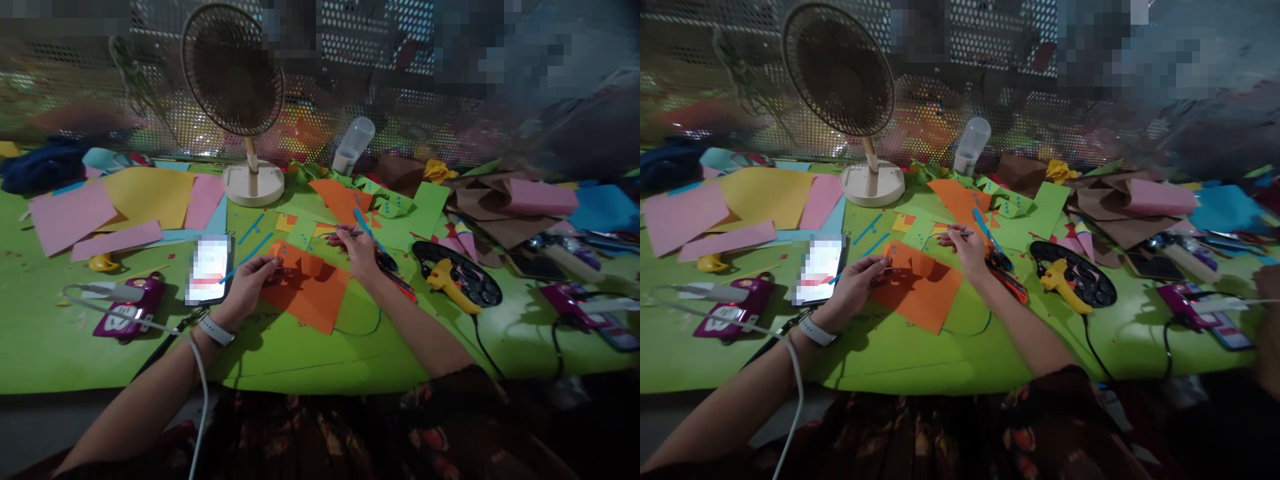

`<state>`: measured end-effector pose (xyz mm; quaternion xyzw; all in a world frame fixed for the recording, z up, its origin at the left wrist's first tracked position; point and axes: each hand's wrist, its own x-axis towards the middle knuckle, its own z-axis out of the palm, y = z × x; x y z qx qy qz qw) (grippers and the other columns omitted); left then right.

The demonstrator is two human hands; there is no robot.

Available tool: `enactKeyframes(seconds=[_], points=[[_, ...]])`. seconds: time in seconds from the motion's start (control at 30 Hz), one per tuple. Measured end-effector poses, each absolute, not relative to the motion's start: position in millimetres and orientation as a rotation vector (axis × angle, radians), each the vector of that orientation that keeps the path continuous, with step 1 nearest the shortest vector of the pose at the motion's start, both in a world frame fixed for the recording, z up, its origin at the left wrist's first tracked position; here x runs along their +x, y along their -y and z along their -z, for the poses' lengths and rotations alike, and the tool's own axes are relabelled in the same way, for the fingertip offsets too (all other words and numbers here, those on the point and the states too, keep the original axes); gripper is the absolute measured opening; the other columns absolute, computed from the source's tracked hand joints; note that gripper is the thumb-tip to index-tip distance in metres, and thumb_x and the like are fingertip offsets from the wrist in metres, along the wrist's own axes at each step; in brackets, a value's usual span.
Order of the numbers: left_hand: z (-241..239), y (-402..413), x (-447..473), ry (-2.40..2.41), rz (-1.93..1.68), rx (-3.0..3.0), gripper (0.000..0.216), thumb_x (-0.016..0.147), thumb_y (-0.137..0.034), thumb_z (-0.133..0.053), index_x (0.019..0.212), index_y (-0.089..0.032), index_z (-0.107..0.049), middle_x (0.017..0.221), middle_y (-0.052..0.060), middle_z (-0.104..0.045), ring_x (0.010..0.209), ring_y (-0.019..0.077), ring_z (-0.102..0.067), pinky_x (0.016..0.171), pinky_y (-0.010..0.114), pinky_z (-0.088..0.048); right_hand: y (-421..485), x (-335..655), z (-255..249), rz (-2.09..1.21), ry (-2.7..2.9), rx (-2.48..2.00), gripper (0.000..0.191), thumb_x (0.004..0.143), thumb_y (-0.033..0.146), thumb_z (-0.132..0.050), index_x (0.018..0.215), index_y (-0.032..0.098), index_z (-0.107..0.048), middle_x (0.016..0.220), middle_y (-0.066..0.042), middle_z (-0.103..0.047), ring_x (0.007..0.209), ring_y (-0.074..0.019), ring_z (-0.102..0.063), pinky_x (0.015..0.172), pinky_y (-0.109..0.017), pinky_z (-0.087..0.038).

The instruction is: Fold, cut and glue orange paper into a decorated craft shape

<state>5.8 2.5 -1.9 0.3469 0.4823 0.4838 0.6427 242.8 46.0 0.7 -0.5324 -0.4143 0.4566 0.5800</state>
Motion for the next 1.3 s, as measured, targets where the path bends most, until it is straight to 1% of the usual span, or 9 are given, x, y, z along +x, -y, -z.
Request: enactKeyframes(seconds=[0.17,0.3,0.37,0.57,0.67,0.87,1.07,1.2,1.3], points=[[-2.6,1.8,10.7,-1.061,-1.110,0.699,0.037,0.059,-0.037,-0.087,0.083,-0.016,-0.069,0.083,0.004,-0.074,0.077,0.0198,-0.072,0.062,0.027,-0.056,-15.4,212.8,-17.7,-1.095,1.059,-1.102,0.033,0.079,0.046,-0.070,0.095,0.020,-0.058,0.075,-0.003,-0.074,0.060,-0.0130,-0.070,0.046,-0.019,-0.043],[-4.2,4.7,11.9,-1.058,-1.122,0.710,0.037,0.059,-0.038,-0.087,0.083,-0.016,-0.069,0.085,0.004,-0.074,0.074,0.0182,-0.071,0.063,0.027,-0.057,-0.9,195.0,-14.8,-1.155,1.114,-1.084,0.034,0.080,0.049,-0.069,0.096,0.022,-0.058,0.075,-0.001,-0.073,0.061,-0.0136,-0.070,0.058,-0.025,-0.054],[-3.1,5.1,12.0,-1.061,-1.124,0.719,0.036,0.059,-0.038,-0.087,0.082,-0.016,-0.070,0.084,0.003,-0.074,0.072,0.0171,-0.070,0.065,0.028,-0.057,0.5,191.6,-11.4,-1.166,1.120,-1.090,0.035,0.079,0.050,-0.070,0.095,0.022,-0.058,0.075,0.000,-0.073,0.062,-0.0136,-0.070,0.062,-0.026,-0.056],[2.5,5.4,12.7,-1.031,-1.118,0.739,0.030,0.063,-0.036,-0.086,0.081,-0.018,-0.071,0.082,0.003,-0.074,0.071,0.0166,-0.069,0.069,0.030,-0.059,-1.3,189.9,-7.0,-1.170,1.117,-1.066,0.032,0.080,0.047,-0.070,0.094,0.021,-0.058,0.075,-0.001,-0.073,0.066,-0.0152,-0.072,0.060,-0.026,-0.057],[3.2,5.9,13.5,-1.026,-1.121,0.759,0.029,0.063,-0.036,-0.085,0.081,-0.018,-0.071,0.081,0.003,-0.074,0.072,0.0174,-0.070,0.070,0.031,-0.059,-0.7,189.4,-8.3,-1.171,1.123,-1.081,0.029,0.081,0.045,-0.069,0.094,0.021,-0.057,0.075,-0.001,-0.072,0.063,-0.0140,-0.071,0.062,-0.026,-0.057],[0.2,7.0,14.8,-1.022,-1.106,0.748,0.027,0.064,-0.034,-0.085,0.081,-0.019,-0.071,0.081,0.002,-0.074,0.071,0.0155,-0.069,0.071,0.030,-0.058,0.2,188.6,-9.0,-1.157,1.129,-1.085,0.028,0.082,0.044,-0.068,0.093,0.021,-0.057,0.073,0.000,-0.072,0.059,-0.0127,-0.069,0.060,-0.025,-0.056],[-0.8,7.6,14.2,-1.005,-1.100,0.724,0.028,0.062,-0.033,-0.087,0.080,-0.019,-0.071,0.081,0.003,-0.073,0.075,0.0186,-0.069,0.069,0.032,-0.059,0.8,188.9,-8.0,-1.145,1.138,-1.105,0.027,0.082,0.043,-0.067,0.094,0.021,-0.057,0.076,-0.001,-0.072,0.061,-0.0137,-0.070,0.061,-0.026,-0.056],[1.8,7.5,13.9,-0.997,-1.102,0.713,0.027,0.063,-0.032,-0.086,0.079,-0.017,-0.070,0.083,0.004,-0.073,0.074,0.0176,-0.069,0.070,0.031,-0.059,1.5,188.7,-8.6,-1.157,1.112,-1.076,0.026,0.082,0.041,-0.069,0.093,0.020,-0.058,0.074,0.000,-0.071,0.061,-0.0134,-0.070,0.061,-0.026,-0.056],[2.8,7.5,14.6,-0.985,-1.105,0.687,0.028,0.063,-0.030,-0.086,0.081,-0.016,-0.070,0.083,0.003,-0.074,0.074,0.0158,-0.069,0.068,0.028,-0.059,2.0,188.0,-7.5,-1.155,1.108,-1.061,0.028,0.081,0.043,-0.070,0.093,0.020,-0.058,0.073,0.000,-0.071,0.061,-0.0137,-0.070,0.062,-0.026,-0.057]])
